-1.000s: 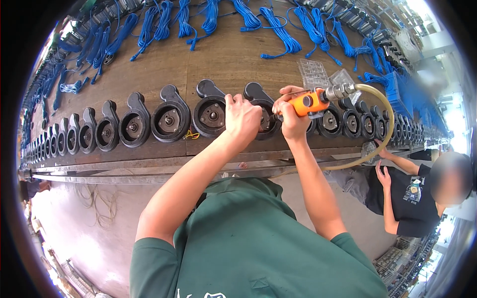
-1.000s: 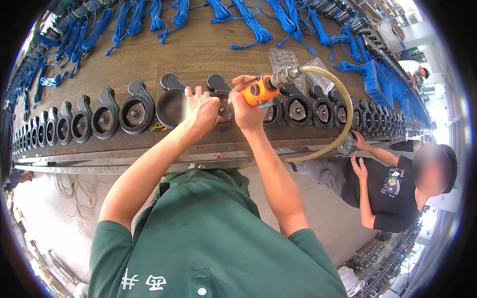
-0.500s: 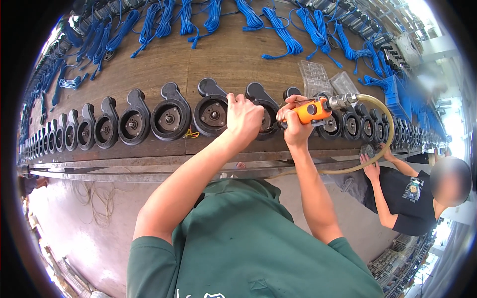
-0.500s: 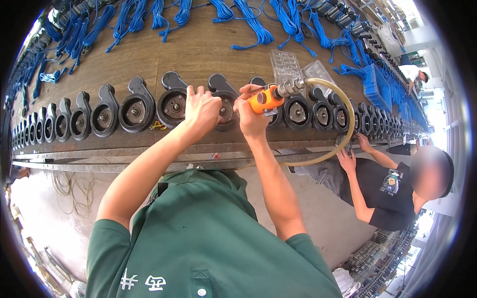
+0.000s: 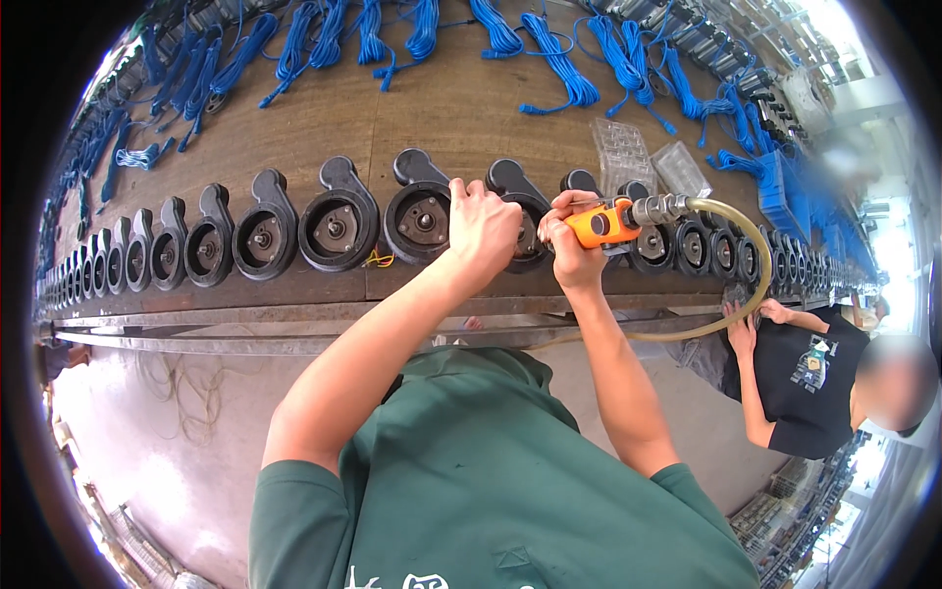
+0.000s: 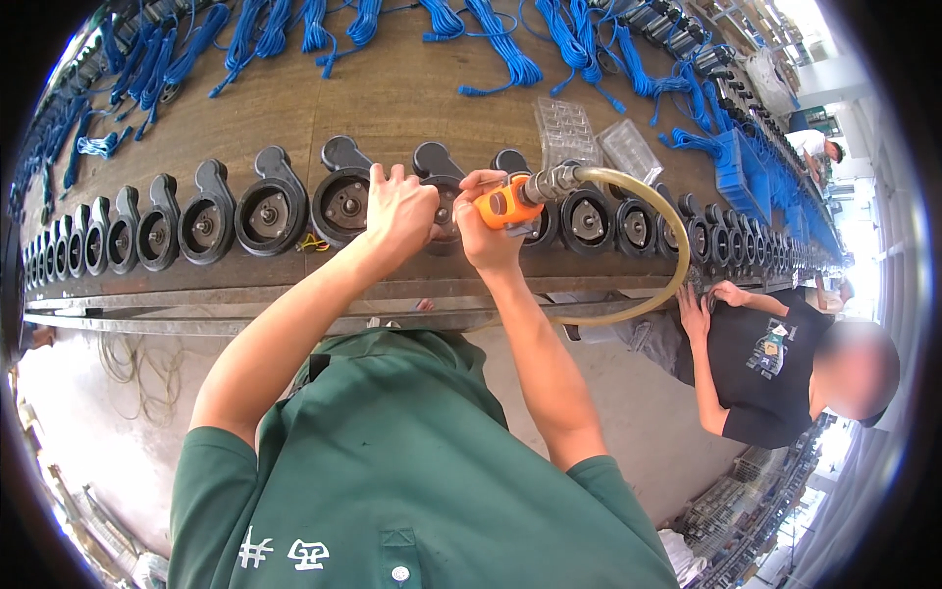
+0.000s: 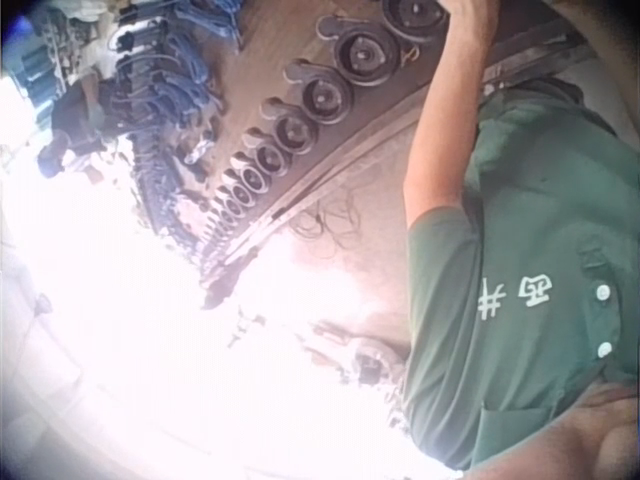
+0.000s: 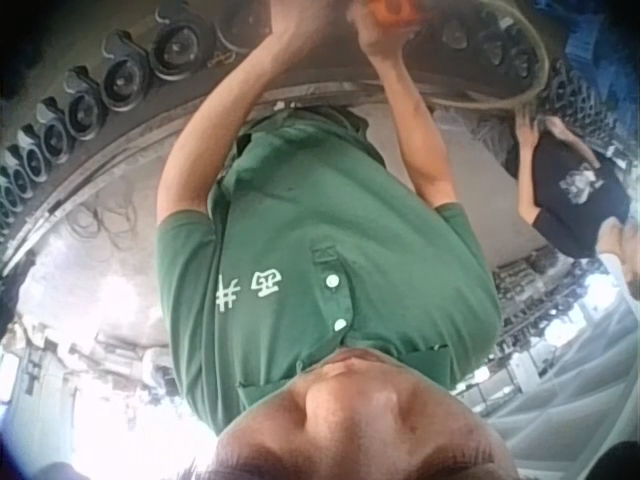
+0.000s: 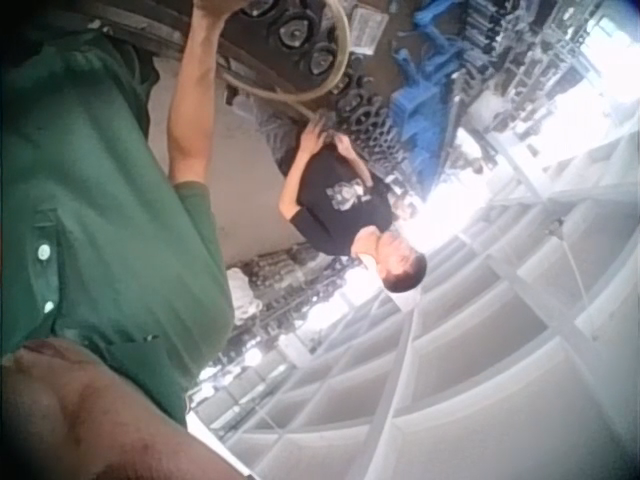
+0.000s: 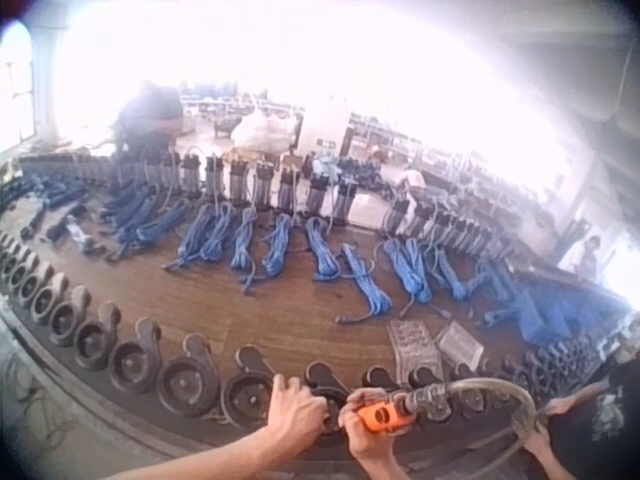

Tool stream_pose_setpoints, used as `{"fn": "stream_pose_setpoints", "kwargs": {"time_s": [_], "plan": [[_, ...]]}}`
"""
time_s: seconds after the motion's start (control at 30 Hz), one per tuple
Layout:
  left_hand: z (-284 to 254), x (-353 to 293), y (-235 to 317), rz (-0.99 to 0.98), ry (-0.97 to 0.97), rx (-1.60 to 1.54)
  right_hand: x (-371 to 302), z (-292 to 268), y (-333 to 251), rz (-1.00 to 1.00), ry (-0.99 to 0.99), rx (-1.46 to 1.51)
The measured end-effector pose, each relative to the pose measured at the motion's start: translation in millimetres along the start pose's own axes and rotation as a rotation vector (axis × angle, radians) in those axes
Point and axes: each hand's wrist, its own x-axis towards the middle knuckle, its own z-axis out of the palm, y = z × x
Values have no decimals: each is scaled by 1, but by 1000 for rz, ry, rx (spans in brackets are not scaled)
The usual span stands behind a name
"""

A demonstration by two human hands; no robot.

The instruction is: The person assembles a line of water pumps using a pneumatic screwdriver to secure bolts in the center of the pump housings.

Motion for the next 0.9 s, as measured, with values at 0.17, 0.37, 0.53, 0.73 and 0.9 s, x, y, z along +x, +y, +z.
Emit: {"fn": "stream_pose_setpoints", "kwargs": {"time_s": [0.17, 0.37, 0.53, 0.73, 0.9], "plan": [[-1, 2, -1, -9, -10, 23, -1, -6, 4, -43, -82, -60], [-6, 6, -7, 36, -51, -8, 7, -7, 7, -47, -11, -27], [-8, 6, -6, 45, -30, -2, 2, -10, 6, 18, -49, 53], [-4, 4, -10, 30, 30, -42, 3, -10, 7, -63, -147, -137], [5, 2, -12, 19, 87, -60, 2, -11, 13, -24, -165, -131]]}}
